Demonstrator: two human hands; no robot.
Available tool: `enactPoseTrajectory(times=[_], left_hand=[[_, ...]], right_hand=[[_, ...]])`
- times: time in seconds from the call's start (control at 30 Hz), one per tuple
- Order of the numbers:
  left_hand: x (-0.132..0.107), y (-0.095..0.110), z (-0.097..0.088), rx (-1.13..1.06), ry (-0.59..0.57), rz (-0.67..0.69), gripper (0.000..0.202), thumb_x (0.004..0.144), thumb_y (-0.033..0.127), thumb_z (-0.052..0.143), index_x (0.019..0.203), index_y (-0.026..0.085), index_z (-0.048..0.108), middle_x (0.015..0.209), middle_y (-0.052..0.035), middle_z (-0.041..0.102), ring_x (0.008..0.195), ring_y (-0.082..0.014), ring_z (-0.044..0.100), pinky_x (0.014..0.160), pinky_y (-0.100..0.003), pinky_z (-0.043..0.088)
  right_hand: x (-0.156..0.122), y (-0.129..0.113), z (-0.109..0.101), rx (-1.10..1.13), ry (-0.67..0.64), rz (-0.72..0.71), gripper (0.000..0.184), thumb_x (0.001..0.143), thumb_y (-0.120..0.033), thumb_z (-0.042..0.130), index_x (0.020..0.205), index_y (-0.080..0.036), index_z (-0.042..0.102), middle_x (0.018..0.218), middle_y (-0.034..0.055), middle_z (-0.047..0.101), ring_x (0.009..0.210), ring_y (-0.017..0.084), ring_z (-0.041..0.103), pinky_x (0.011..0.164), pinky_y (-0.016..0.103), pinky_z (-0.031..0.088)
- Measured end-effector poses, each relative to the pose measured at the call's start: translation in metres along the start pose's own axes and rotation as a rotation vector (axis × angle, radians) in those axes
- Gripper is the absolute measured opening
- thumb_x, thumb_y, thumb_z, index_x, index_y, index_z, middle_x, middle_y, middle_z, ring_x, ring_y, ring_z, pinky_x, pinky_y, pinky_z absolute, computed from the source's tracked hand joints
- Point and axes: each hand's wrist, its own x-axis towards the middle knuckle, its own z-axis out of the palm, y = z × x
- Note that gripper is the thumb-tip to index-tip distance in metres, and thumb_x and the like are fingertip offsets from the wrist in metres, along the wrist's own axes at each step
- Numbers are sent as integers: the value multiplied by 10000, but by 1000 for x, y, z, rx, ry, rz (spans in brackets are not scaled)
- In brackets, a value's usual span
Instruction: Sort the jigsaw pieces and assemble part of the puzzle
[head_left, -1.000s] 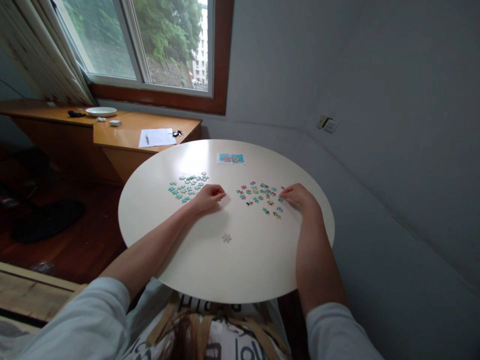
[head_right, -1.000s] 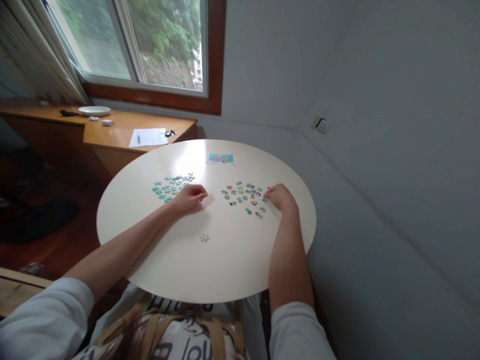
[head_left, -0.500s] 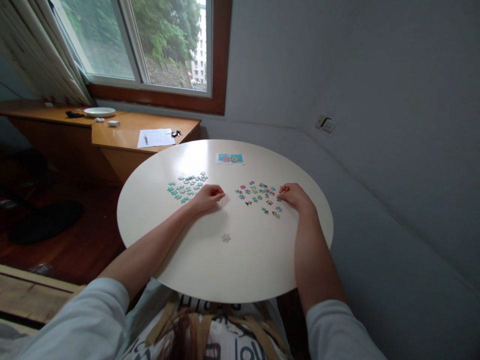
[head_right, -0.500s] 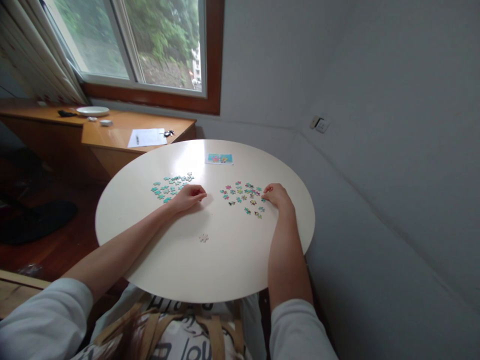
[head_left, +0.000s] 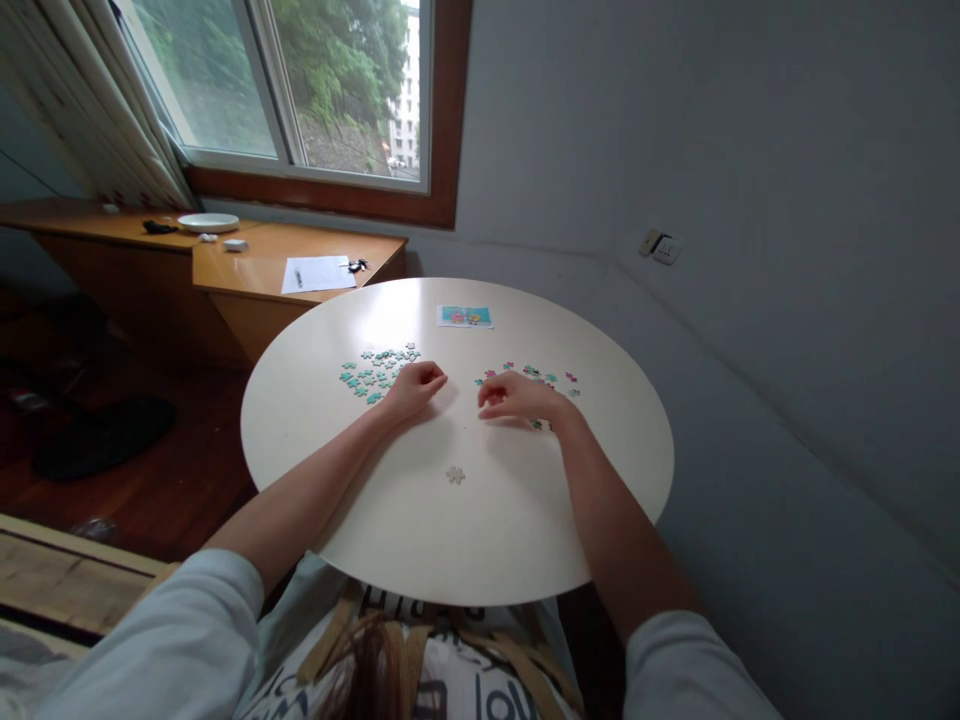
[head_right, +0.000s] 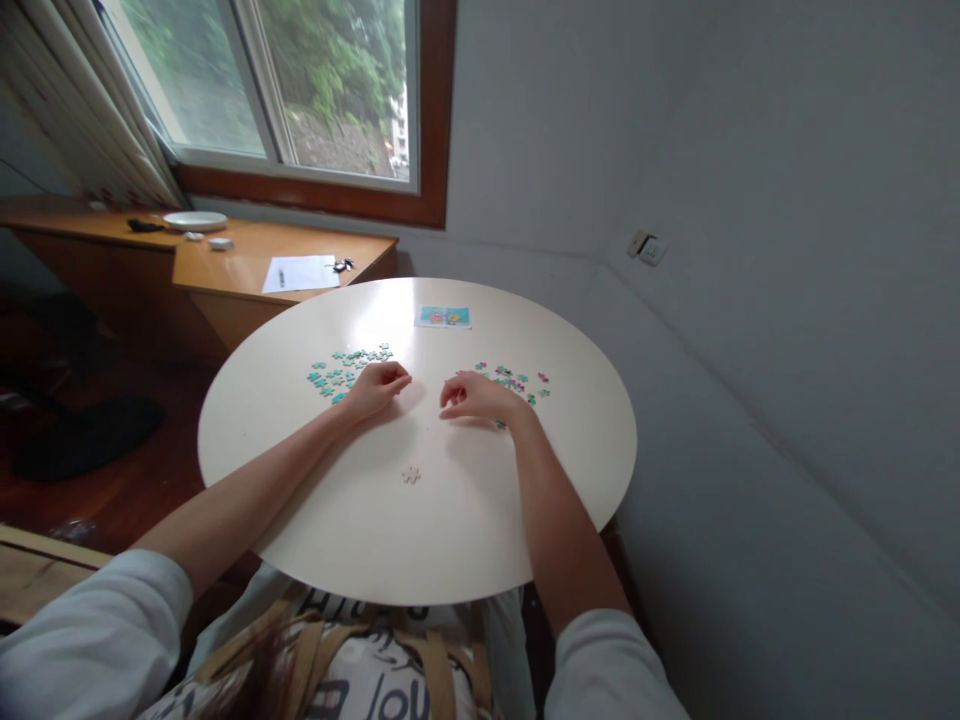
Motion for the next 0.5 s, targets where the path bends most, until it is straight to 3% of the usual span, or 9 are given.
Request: enactPoseTrajectory(times=[0.07, 0.13, 0.37, 0.5], left_hand=[[1, 0, -1, -7, 42, 3, 181, 705, 304, 563, 597, 159, 552, 515, 35, 491, 507, -96, 418, 516, -237, 335], [1, 1, -2, -18, 65, -1, 173, 701, 299, 564, 598, 160, 551, 519, 36, 493, 511, -97, 420, 522, -238, 343], [0, 3, -3, -18, 83, -24, 180, 691, 312, 561, 590, 164, 543, 514, 40, 477, 511, -96, 402, 521, -240, 332], [1, 2, -3, -10, 89, -26, 182, 690, 318, 561, 594, 164, 543, 518, 38, 472, 517, -98, 400, 523, -244, 322]], right_hand=[[6, -23, 18, -64, -262, -56, 262, 607, -344, 745, 792, -166, 690, 656, -20, 566, 625, 102, 498, 570, 215, 358], [8, -38, 30, -100, -375, -79, 300, 590, -356, 772, 813, -170, 697, 687, -18, 580, 630, 97, 502, 567, 212, 356], [5, -45, 33, -138, -431, -111, 343, 537, -337, 822, 813, -184, 685, 689, -38, 549, 605, 81, 484, 522, 193, 338], [5, -48, 37, -139, -479, -168, 265, 576, -253, 794, 808, -186, 685, 669, -50, 525, 587, 70, 469, 525, 186, 343]])
